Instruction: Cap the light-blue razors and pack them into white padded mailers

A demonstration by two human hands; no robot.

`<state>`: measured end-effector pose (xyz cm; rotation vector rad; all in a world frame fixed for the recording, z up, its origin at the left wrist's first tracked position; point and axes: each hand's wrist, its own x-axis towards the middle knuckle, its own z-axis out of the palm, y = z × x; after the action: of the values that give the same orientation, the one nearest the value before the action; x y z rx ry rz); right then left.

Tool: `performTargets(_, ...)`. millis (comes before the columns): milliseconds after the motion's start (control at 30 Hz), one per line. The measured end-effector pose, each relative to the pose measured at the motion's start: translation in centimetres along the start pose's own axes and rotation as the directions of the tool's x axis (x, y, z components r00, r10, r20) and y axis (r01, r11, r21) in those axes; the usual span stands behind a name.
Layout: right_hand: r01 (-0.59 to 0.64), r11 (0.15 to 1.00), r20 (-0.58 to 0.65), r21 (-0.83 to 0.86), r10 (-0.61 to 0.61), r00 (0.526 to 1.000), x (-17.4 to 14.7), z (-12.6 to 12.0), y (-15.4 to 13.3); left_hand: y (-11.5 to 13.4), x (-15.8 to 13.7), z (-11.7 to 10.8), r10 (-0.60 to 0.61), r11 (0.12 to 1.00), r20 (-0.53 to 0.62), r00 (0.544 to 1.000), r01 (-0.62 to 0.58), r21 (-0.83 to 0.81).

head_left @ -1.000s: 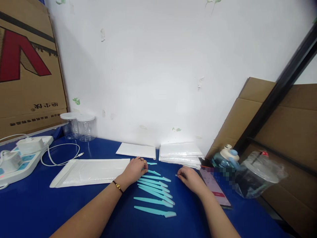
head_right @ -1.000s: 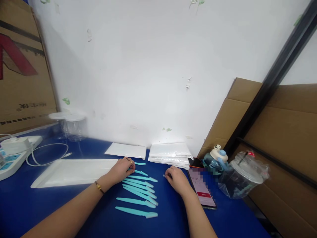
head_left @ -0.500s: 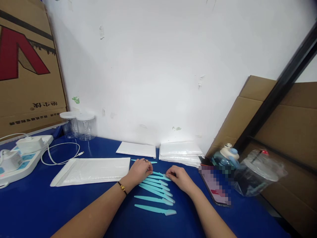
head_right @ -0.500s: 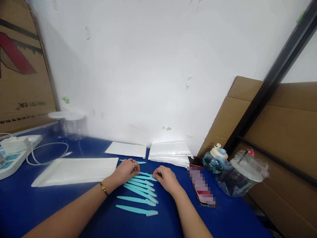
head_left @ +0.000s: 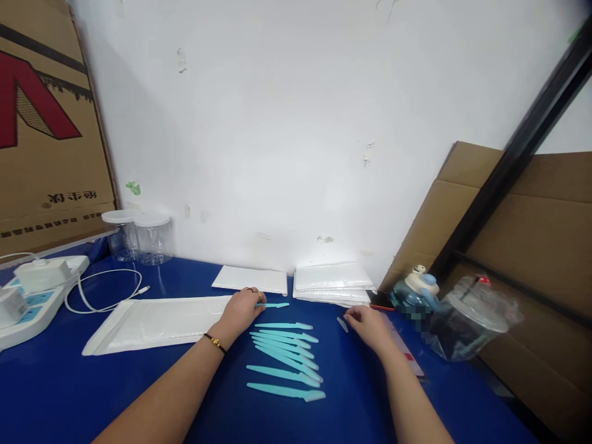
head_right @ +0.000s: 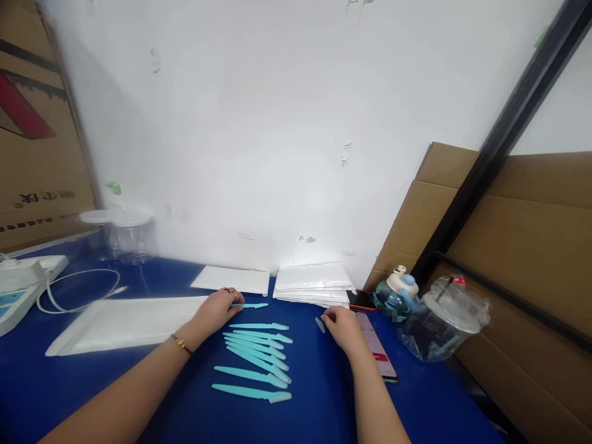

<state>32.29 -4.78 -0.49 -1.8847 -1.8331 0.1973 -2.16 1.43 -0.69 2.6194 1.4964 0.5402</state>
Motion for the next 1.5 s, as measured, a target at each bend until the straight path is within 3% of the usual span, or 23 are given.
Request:
performTargets(200, -0.014, 0.997, 0.096, -0.073, 0.021, 0.995, -0.1, 1.4, -0.9, 1.0, 0.0, -0.3, 0.055, 0.997, 0.02, 0.998, -0.056, 0.054)
performTargets(367, 0.167, 0.98, 0.128, -0.111, -0.152, 0.98, -0.3, 1.5, -2.9, 1.6, -0.1, -0.5, 0.071, 0.997, 0.036, 0.997, -0.072, 0.036)
performTargets(467, 0.263, 0.965, 0.145, -0.013, -0.259, 0.955, -0.3, 2.0, -4.2, 2.2, -0.1, -0.3, 0.118, 0.993, 0.052, 0.992, -0.119, 0.002)
performTargets(567, 0.301, 0.951, 0.159, 0.072, -0.309, 0.938, -0.2, 2.9, -5.1, 3.0, 0.0, -0.1, 0.161, 0.987, 0.069, 0.985, -0.16, -0.029)
performTargets(767, 0.37, 0.925, 0.158, 0.089, -0.38, 0.912, 0.0, 3.9, -6.2, 4.2, 0.0, -0.1, 0.17, 0.985, 0.087, 0.982, -0.167, -0.045)
performTargets(1500, 0.426, 0.901, 0.176, 0.076, -0.433, 0.884, -0.3, 3.9, -7.1, 3.8, 0.1, 0.7, 0.177, 0.983, 0.076, 0.981, -0.172, -0.068)
